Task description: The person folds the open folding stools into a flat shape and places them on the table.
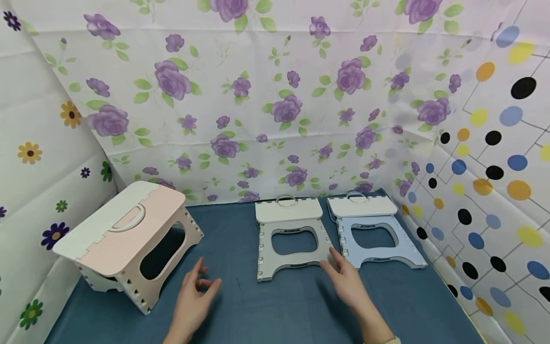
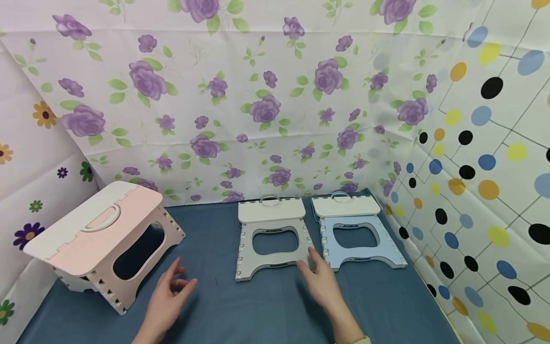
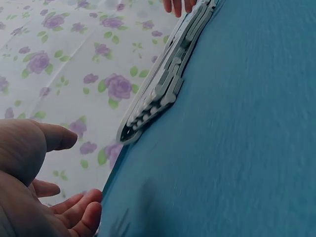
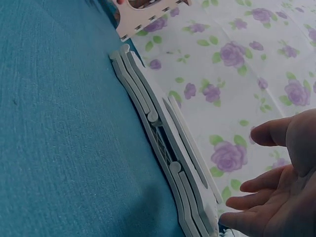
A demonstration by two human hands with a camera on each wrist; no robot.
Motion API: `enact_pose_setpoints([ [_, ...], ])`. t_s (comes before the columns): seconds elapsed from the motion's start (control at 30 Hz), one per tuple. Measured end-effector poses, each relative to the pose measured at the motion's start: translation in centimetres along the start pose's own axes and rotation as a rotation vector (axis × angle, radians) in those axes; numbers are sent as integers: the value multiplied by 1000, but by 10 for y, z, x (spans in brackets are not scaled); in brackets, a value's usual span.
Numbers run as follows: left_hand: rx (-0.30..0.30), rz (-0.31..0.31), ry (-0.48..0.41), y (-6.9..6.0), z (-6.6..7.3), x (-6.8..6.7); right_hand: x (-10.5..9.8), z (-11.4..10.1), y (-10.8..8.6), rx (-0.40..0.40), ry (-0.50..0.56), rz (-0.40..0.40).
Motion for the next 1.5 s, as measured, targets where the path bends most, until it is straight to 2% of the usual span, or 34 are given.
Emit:
enact_pose_setpoints([
  [0.2,-69,49,-6,-10,-11,-13,0,0,1,-7,19,15],
  [0.4,-103,95,-17,-21,-20,-23,1,3,3,-6,30,16],
  [0.5,-98,163,-27,-26,-22,-30,1,2,3,-10,34,17],
  [0.73,-63,377,-42,-42,-33,-47,-2,2,-1,-22,-12,35],
  [0.93,-79,486,-108,-51,-40,-58,-4,3,-2,-30,-63,49],
  [1.07,-88,568,-136,-57,-41,-64,-5,4,-1,-40,-52,44],
  [1.17,-85,656,-144,-63,-41,-68,-6,5,-1,-41,-43,50],
  [1.23,-63,732,-154,-67,-42,-71,-7,6,-1,-40,-41,53],
  [1.4,-20,902,-138,-73,-44,-78,-11,9,-1,-30,-44,56],
  [1.5,-45,932,-103,-74,-45,-82,-13,9,-2,-29,-45,58],
])
Point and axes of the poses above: each hand's wrist, its own y-axis towards the middle knuckle, its own x-axis out of the palm, z = x × y, the point moved 4 cm from there along y, towards the middle knuckle, and after that the axes turned 12 degrees about -z, right-handed, at the moved point
